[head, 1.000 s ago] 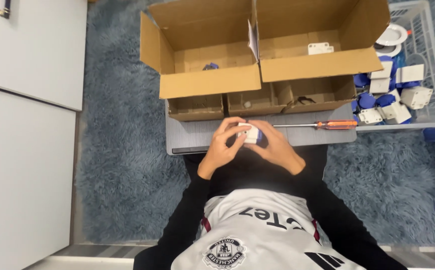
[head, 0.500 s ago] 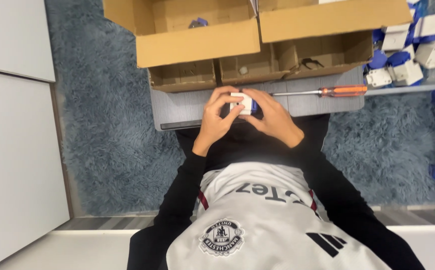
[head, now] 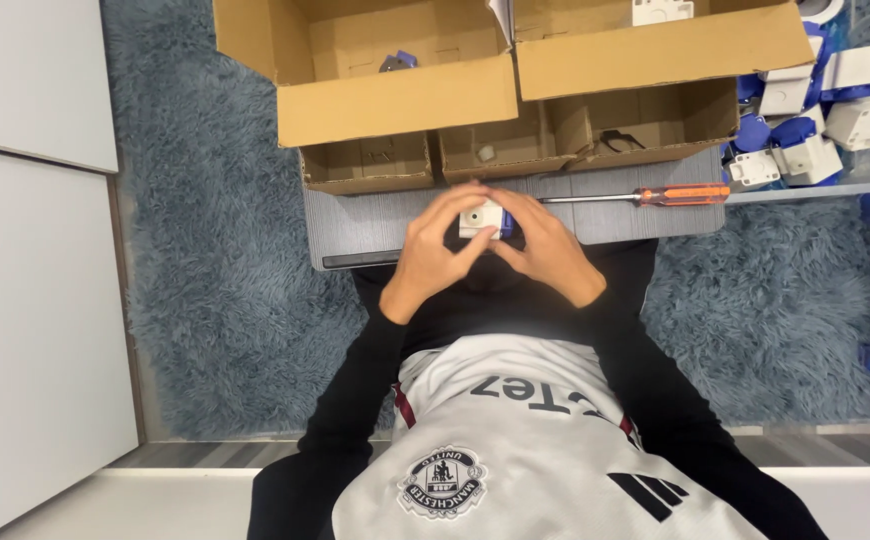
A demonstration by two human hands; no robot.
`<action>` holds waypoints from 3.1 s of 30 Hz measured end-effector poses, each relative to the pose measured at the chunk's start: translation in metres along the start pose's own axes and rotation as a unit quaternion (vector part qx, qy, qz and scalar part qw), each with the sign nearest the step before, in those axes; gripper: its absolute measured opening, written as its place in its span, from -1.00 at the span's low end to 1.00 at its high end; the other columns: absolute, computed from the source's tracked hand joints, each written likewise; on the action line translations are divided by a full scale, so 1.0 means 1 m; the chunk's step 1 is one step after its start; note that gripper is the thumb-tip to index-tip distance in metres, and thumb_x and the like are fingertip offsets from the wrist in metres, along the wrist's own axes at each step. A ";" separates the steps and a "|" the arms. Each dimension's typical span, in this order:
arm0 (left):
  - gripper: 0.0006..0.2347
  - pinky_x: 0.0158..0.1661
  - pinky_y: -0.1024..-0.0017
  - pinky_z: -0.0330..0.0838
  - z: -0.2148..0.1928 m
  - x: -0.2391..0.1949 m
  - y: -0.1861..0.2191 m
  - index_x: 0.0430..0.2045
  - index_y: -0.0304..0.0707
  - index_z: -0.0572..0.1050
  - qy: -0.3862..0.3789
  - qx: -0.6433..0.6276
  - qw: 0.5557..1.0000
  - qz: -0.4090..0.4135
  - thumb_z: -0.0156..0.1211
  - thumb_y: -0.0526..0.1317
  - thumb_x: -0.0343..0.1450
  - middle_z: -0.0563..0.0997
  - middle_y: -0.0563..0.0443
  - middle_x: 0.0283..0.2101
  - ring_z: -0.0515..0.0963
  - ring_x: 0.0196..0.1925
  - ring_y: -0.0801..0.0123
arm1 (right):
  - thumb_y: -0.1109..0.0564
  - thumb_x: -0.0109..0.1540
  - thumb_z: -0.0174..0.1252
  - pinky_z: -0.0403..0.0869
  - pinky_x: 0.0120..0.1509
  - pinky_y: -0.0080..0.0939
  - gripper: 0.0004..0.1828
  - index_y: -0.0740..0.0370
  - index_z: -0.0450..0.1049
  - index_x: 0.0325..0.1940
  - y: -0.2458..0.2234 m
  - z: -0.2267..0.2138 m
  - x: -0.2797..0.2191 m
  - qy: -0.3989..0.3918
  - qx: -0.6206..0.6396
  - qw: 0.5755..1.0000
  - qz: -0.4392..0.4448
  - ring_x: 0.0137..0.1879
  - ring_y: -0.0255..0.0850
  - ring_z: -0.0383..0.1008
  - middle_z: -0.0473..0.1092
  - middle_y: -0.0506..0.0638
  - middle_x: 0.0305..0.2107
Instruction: The person sits on the floor and uses a screwdriver to unscrew and separate a white and blue electrical component. They then inspect the separated parts and place them into a cardboard box.
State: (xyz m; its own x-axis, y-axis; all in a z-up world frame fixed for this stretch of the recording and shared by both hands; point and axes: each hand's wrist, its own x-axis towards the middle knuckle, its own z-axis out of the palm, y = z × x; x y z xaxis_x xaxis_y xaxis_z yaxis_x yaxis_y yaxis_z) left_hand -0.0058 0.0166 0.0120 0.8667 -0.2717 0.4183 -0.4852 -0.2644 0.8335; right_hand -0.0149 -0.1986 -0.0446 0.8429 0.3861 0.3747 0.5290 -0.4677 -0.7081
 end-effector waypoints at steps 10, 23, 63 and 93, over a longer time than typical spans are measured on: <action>-0.83 0.19 0.16 0.61 -0.017 0.003 -0.013 -0.05 -0.25 0.71 -0.056 -0.012 0.998 0.018 0.40 -0.38 0.50 0.76 -0.05 -0.02 0.74 0.15 0.07 | 0.23 0.22 0.50 0.52 0.42 0.16 -0.23 0.45 0.37 0.46 -0.023 -0.010 0.010 -0.011 -0.020 1.000 0.016 0.33 0.22 0.54 0.48 0.34 0.20; -0.93 0.22 0.07 0.54 -0.016 0.010 0.002 -0.25 -0.23 0.64 -0.123 0.134 0.973 0.139 0.41 -0.30 0.47 0.66 -0.11 -0.02 0.65 0.18 0.02 | 0.20 0.19 0.54 0.54 0.39 0.14 -0.22 0.40 0.41 0.45 -0.002 0.004 0.000 0.017 -0.035 0.999 0.007 0.34 0.20 0.54 0.49 0.30 0.20; -0.75 -0.11 0.25 0.54 -0.012 0.019 -0.013 -0.07 -0.20 0.63 -0.088 0.235 0.952 0.172 0.37 -0.04 0.54 0.55 -0.03 -0.13 0.57 -0.10 0.17 | 0.12 0.17 0.58 0.54 0.40 0.10 -0.22 0.39 0.44 0.40 0.007 0.012 -0.005 0.036 -0.058 0.998 0.005 0.31 0.18 0.56 0.52 0.27 0.17; -0.79 0.08 0.31 0.67 -0.035 0.048 0.025 0.16 -0.37 0.58 0.013 -0.176 0.984 0.007 0.13 -0.33 0.66 0.52 -0.09 0.05 0.71 -0.01 0.30 | 0.15 0.19 0.56 0.56 0.37 0.09 -0.22 0.36 0.42 0.44 -0.010 0.002 0.004 0.033 -0.030 0.999 0.015 0.32 0.17 0.56 0.51 0.25 0.18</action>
State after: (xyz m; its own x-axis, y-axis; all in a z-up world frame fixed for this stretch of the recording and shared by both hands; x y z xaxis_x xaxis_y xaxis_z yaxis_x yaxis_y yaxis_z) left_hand 0.0277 0.0293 0.0654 0.8650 -0.2484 0.4361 -0.4309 0.0778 0.8990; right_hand -0.0169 -0.1907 -0.0372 0.8616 0.3201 0.3939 0.5075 -0.5253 -0.6830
